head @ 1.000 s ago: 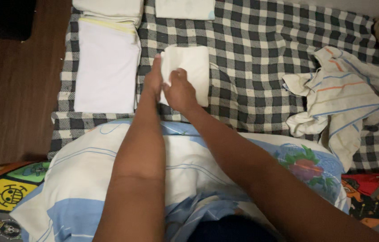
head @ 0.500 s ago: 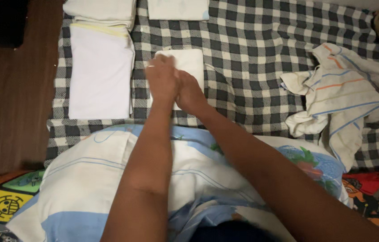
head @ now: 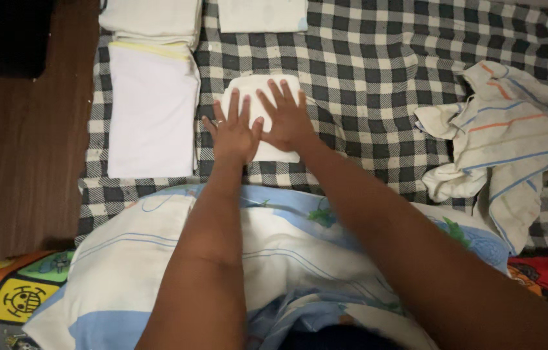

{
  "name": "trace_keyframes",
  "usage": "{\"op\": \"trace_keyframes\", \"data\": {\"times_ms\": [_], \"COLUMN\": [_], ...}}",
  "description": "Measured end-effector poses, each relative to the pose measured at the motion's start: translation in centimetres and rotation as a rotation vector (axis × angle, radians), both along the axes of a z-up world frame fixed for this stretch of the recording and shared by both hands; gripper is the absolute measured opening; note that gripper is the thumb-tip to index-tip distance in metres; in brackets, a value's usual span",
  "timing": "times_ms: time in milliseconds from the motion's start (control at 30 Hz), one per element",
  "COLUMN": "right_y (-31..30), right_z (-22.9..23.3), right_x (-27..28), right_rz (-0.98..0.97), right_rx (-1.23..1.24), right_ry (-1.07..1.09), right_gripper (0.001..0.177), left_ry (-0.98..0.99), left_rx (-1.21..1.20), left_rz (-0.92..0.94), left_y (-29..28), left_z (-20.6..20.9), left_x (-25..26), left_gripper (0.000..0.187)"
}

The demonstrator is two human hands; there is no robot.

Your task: The person folds several white and striped linens on a checkered bedsheet. Each item is unfolded, smoothed, folded into a compact rectangle, and stacked on the left side of the bed.

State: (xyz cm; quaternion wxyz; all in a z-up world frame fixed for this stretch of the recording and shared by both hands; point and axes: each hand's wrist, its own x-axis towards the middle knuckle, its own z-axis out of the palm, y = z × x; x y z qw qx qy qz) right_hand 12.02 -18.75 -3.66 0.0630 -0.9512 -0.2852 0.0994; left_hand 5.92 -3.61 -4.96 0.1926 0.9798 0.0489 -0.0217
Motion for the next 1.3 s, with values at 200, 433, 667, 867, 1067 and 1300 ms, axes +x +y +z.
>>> {"op": "trace_keyframes", "data": {"times_ms": [200,433,667,867,1067,1300], "right_y": [1.3,-2.0,-5.1,-4.5,-2.9,2.2], "right_z": [2.0,-2.7,-2.2,-2.0,3.1,8.8], "right_x": [1.6,-3.9,-1.8,-1.7,-0.4,2.5], "right_rz": [-0.281,0.068,-0.512,-0.790,-0.463,-0.265], "right_rx": [-0.157,0.173,0.212,0.940,1.664,1.912], "right_ry": [0.229,-0.051,0.072,0.744,1.162,0.871], "right_gripper": [0.120,0.076,0.076,0.066,0.062,0.070], "left_ry": [0.041,0.084,0.164,0.034,0.171,-0.088], "left_rx": [-0.047,-0.039,-0.473,-1.335,-1.798,-2.413], "left_rz": [0.158,0.223,0.620,0.289,0.089,0.192], "left_y": [0.2,-1.1,-0.1,1.8,7.1,6.2], "left_z": [-1.1,-0.8,0.9,1.2,7.2,8.3], "left_x": [0.2,0.3,0.9,2.6,4.0,0.8], "left_gripper": [0.069,0.070,0.103,0.057,0.061,0.079]}}
